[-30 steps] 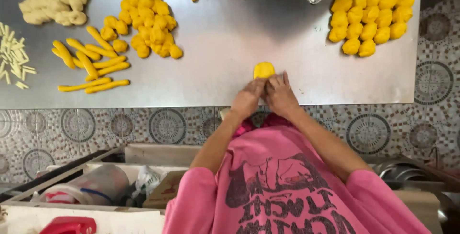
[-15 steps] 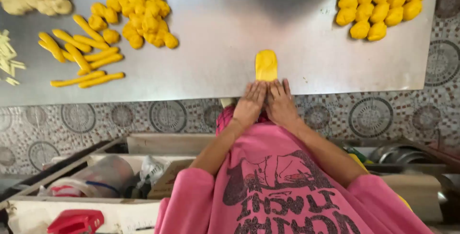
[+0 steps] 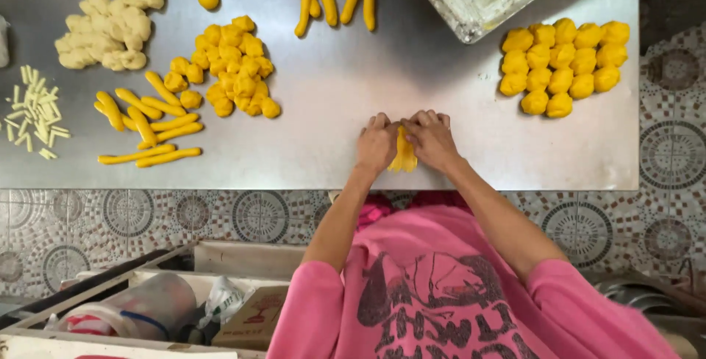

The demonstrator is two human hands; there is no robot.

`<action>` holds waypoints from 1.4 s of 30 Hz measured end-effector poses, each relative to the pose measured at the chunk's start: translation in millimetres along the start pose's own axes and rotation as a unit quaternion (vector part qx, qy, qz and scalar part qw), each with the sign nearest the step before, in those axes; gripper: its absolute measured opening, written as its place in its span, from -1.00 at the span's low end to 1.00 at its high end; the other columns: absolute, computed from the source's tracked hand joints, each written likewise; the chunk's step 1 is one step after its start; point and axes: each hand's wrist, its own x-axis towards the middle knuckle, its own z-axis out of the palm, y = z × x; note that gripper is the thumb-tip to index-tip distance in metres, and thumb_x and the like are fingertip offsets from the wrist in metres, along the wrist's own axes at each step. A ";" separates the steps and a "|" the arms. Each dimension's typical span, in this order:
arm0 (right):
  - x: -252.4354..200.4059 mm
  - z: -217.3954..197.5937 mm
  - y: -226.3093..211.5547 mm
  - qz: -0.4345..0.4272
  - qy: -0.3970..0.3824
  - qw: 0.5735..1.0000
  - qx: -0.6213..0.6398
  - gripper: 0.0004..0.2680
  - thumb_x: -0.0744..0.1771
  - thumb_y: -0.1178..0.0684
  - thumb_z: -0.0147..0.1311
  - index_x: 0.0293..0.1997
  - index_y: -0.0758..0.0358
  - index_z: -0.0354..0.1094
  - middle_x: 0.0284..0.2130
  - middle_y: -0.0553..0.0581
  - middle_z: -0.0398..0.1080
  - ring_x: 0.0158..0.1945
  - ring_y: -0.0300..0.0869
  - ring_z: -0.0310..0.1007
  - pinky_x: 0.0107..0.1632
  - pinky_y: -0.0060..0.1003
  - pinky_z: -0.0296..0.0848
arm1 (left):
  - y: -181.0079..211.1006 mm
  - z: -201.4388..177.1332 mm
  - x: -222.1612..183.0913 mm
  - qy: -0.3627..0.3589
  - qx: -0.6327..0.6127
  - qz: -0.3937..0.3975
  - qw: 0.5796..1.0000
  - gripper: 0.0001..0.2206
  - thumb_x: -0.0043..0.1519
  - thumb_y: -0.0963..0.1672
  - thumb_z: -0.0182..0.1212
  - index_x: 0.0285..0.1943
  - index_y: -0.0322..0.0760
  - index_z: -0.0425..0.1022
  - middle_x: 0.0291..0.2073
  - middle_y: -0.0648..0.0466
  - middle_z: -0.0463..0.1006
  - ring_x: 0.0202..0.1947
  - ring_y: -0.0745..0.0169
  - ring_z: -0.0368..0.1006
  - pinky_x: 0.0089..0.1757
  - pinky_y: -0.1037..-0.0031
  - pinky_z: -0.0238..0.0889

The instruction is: Rolling yellow dough balls into long strips on a metal table and arranging them for baking.

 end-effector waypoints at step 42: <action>-54.5 17.4 -2.8 -0.073 0.095 0.993 -0.020 -0.59 0.37 -0.45 -0.07 0.07 0.02 0.48 -0.20 0.02 0.36 -0.07 -0.05 0.35 0.14 0.04 0.15 | -13.6 9.0 -54.5 0.049 -0.086 0.086 0.991 -0.61 0.30 0.14 0.08 0.14 0.01 0.57 -0.21 0.16 0.28 -0.14 0.12 0.25 -0.04 0.17 0.05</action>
